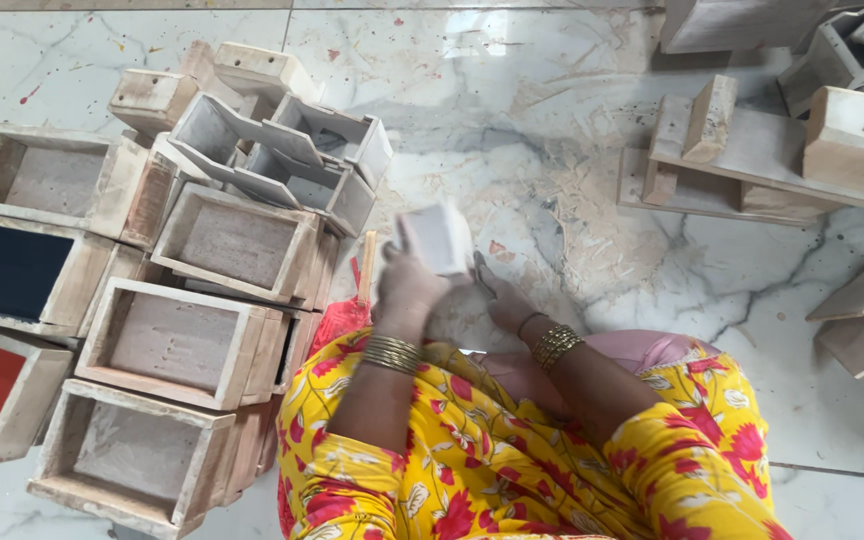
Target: The person sits on the floor and assembles small wooden boxes, fitting wooden panels and drawer-like components together by hand, then places the assembled boxes with the pile of finished and in-progress boxes around them.
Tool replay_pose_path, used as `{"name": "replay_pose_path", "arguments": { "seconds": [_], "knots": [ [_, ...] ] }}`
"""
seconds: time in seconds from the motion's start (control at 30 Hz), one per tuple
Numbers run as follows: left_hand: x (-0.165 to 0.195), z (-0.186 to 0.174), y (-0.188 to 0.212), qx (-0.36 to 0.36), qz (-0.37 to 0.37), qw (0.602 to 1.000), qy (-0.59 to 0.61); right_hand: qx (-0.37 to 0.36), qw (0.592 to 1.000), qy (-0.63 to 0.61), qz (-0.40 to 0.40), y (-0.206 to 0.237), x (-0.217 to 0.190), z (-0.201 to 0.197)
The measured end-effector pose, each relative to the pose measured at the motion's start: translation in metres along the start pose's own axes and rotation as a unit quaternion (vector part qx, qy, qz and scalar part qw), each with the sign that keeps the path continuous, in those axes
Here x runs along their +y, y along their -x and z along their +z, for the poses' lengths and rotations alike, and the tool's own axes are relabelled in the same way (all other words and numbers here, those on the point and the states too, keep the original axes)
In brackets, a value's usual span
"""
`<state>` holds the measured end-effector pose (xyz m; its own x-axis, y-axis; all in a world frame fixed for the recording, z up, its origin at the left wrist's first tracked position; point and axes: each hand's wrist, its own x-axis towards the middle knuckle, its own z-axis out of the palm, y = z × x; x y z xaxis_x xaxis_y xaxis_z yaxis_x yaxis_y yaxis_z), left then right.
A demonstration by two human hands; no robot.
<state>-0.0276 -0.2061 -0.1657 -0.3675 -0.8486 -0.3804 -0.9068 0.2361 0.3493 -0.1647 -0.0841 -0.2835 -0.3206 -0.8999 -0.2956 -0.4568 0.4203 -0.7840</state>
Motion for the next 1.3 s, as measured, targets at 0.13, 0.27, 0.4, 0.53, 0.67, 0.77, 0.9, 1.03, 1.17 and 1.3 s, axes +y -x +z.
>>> {"name": "replay_pose_path", "arguments": {
  "seconds": [0.13,0.27,0.4,0.53,0.67,0.77,0.9,1.03,1.17,1.3],
  "knots": [
    [-0.041,0.026,-0.031,0.014,0.009,1.0,0.01,0.143,0.988,-0.047,-0.021,0.005,-0.01,-0.006],
    [-0.067,0.09,-0.066,-0.022,0.097,0.992,-0.076,0.172,0.959,0.056,-0.22,0.011,-0.029,-0.013],
    [-0.056,0.117,-0.075,-0.038,0.134,0.986,-0.092,0.186,0.922,0.177,-0.291,0.009,-0.039,-0.035],
    [-0.036,0.094,-0.05,-0.058,0.086,0.993,0.051,0.094,0.964,0.24,0.069,0.004,-0.043,-0.071],
    [-0.024,0.073,-0.036,-0.052,0.112,0.987,0.101,0.045,0.975,0.094,0.195,0.01,-0.055,-0.081],
    [-0.03,0.064,-0.041,-0.011,0.268,0.943,0.195,0.121,0.973,0.167,-0.104,0.02,-0.067,-0.061],
    [-0.03,0.055,-0.039,-0.086,0.129,0.851,0.502,0.204,0.885,0.243,-0.34,0.022,-0.064,-0.045],
    [-0.015,0.047,-0.029,-0.06,-0.026,0.866,0.496,0.112,0.98,0.164,0.002,0.006,-0.041,-0.067],
    [-0.015,0.043,-0.027,0.016,0.051,0.895,0.443,0.041,0.977,0.123,0.166,-0.005,-0.025,-0.072],
    [-0.02,0.045,-0.026,0.098,0.166,0.931,0.309,0.172,0.956,0.152,-0.182,-0.004,-0.022,-0.053]
  ]
}}
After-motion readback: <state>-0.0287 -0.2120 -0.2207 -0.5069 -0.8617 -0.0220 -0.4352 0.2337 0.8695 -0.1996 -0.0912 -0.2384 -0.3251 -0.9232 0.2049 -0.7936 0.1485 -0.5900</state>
